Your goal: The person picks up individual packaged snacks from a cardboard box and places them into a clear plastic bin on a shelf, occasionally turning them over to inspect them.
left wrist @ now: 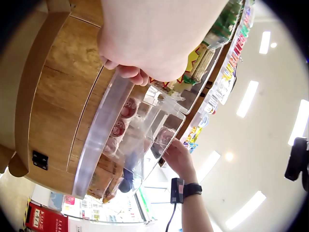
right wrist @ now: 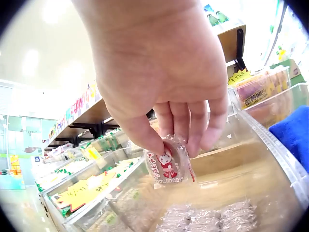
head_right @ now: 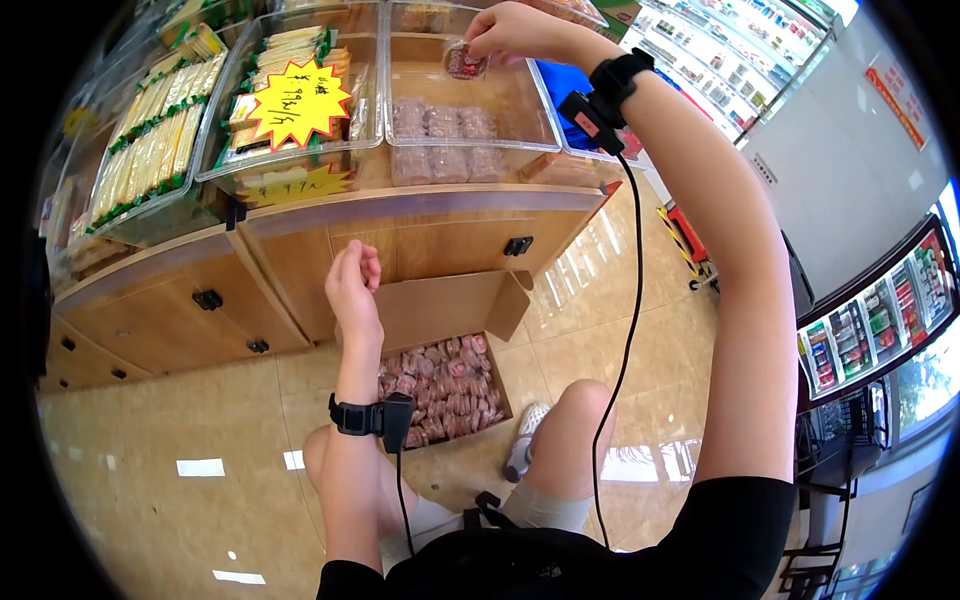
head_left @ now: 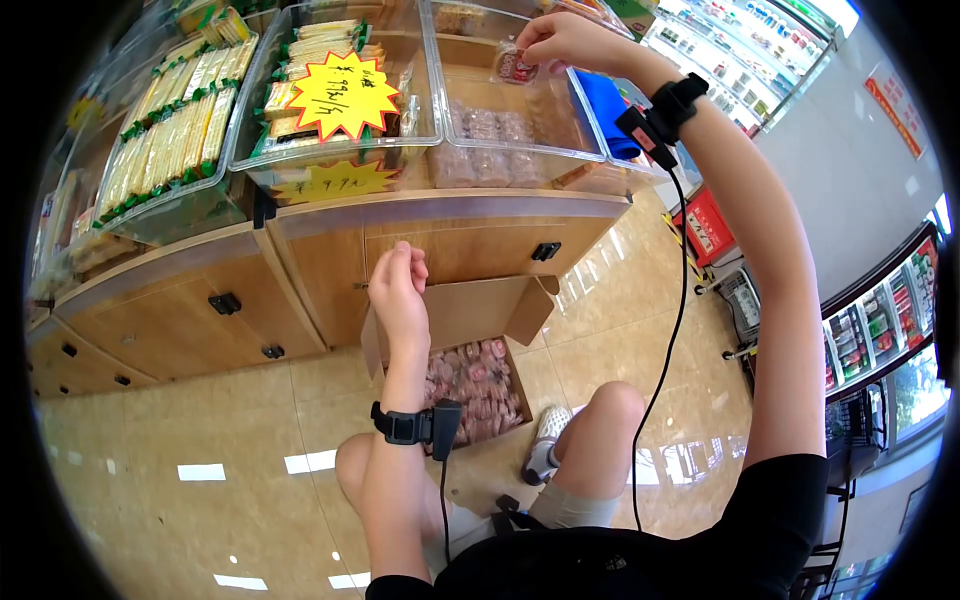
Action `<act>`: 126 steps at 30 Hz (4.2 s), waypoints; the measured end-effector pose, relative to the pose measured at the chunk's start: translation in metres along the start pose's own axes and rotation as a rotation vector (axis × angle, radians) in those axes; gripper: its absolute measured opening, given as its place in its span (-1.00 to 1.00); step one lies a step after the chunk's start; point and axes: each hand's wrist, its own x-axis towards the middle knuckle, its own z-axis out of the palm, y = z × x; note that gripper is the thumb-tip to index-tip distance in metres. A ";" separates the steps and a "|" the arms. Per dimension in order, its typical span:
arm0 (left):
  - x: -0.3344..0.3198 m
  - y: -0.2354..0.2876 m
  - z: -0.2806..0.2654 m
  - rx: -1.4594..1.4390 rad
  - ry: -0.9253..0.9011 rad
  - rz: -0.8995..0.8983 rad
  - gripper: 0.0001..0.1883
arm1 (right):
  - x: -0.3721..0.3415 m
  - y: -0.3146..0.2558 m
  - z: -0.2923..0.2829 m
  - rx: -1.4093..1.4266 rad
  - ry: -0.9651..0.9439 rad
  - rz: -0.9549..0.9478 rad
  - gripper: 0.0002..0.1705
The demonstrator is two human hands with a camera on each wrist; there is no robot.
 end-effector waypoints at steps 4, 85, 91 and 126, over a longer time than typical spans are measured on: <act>0.002 -0.003 -0.001 0.000 -0.010 -0.009 -0.72 | 0.025 0.021 0.014 -0.024 -0.023 -0.005 -0.75; -0.009 -0.006 0.006 0.056 -0.138 -0.130 -0.79 | 0.065 0.056 0.062 -0.355 -0.167 0.004 -0.58; -0.012 -0.014 0.011 0.129 -0.151 -0.113 -0.78 | 0.039 0.050 0.057 -0.237 -0.073 -0.041 -0.63; -0.024 -0.039 0.004 0.356 -0.199 -0.063 -0.77 | -0.183 0.026 0.176 1.086 0.852 0.125 -0.78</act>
